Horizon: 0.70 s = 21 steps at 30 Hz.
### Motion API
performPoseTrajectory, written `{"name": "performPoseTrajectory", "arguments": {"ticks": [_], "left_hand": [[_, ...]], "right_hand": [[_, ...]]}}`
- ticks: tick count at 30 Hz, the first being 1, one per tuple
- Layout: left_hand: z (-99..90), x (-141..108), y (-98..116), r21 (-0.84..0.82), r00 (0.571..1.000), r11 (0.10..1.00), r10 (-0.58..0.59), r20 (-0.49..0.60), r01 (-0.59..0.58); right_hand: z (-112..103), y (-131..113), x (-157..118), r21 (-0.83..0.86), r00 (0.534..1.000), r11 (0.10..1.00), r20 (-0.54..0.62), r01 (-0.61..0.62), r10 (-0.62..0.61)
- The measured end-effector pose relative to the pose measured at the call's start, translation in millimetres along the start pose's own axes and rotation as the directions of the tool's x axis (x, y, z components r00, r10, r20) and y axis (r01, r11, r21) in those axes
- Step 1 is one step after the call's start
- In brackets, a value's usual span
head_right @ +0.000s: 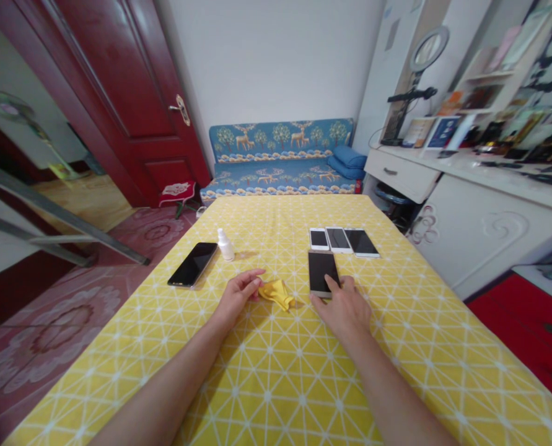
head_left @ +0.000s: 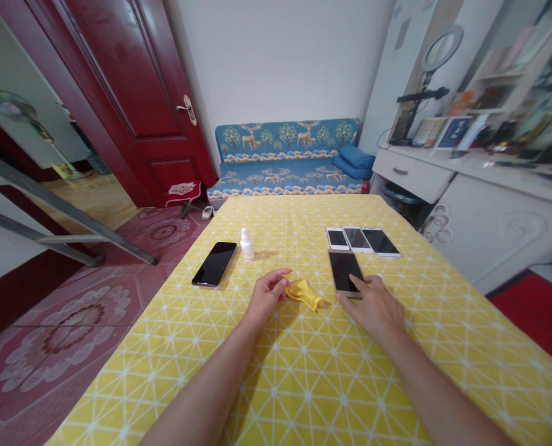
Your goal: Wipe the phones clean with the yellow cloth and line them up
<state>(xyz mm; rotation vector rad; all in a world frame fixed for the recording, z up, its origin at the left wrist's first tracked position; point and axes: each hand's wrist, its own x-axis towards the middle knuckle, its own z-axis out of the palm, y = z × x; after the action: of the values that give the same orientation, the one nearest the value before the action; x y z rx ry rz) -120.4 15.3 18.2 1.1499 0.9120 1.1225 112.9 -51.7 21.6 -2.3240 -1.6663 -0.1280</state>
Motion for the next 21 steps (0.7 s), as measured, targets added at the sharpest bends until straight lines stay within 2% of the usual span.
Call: {"name": "performPoseTrajectory", "arguments": {"ticks": [10, 16, 19, 21], "left_hand": [[-2.9, 2, -3, 0.024, 1.000, 1.000, -0.010, -0.005, 0.010], [-3.1, 3, -7, 0.052, 1.000, 0.999, 0.009, -0.010, -0.008], [-11.7, 8, -5, 0.160, 0.997, 0.985, 0.074, -0.035, -0.067], [-25.4, 12, 1, 0.329, 0.978, 0.933, 0.188, -0.089, -0.150]], "right_hand": [[0, -6, 10, -0.059, 1.000, 0.998, 0.013, -0.018, 0.019], [1, -8, 19, -0.035, 0.999, 0.999, 0.016, -0.028, 0.029], [4, -8, 24, -0.021, 0.999, 0.999, 0.006, -0.034, 0.034], [7, -6, 28, -0.010, 0.999, 1.000, -0.016, -0.028, 0.028]]}}
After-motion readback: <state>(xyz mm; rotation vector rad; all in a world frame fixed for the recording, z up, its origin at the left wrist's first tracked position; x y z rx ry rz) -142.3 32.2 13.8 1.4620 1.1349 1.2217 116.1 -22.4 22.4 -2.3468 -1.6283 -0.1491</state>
